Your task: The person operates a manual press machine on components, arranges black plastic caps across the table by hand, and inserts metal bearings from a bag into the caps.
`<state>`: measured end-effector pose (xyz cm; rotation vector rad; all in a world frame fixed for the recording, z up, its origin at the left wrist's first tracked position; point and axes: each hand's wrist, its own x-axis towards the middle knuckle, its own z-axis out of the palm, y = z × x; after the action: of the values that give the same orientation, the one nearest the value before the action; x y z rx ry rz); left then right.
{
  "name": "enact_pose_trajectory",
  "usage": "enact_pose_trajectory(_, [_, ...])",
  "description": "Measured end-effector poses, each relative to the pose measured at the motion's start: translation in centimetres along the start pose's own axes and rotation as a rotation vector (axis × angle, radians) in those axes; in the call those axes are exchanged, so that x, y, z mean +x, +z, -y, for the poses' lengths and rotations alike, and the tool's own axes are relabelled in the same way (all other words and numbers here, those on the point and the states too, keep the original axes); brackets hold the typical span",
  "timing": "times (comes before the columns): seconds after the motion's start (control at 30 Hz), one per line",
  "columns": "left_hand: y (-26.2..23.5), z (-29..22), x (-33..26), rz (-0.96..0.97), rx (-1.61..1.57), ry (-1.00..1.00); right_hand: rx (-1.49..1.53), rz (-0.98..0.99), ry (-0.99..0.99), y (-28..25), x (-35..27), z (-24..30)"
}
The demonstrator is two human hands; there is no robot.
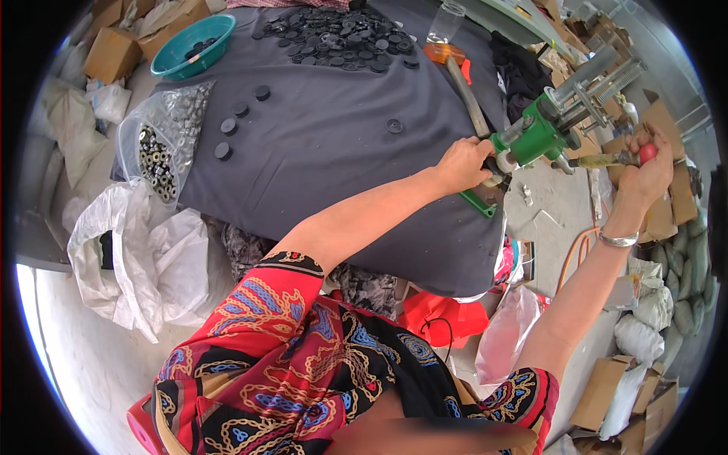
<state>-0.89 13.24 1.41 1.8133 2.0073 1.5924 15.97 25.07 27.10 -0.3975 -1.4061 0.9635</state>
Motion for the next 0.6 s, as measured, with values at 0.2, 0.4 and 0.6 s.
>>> enact_pose_trajectory(0.2, [1.2,0.0,0.7,-0.002,-0.027,0.015,0.013,-0.011,0.026,-0.3,-0.3,0.1])
enact_pose_trajectory(0.4, [2.0,-0.4,1.1,0.015,-0.032,-0.049,0.058,-0.002,-0.018,-1.8,-4.1,1.2])
enact_pose_trajectory(0.6, [0.8,-0.3,0.3,0.031,-0.054,-0.105,0.028,0.153,-0.333,-3.7,-13.6,-2.0])
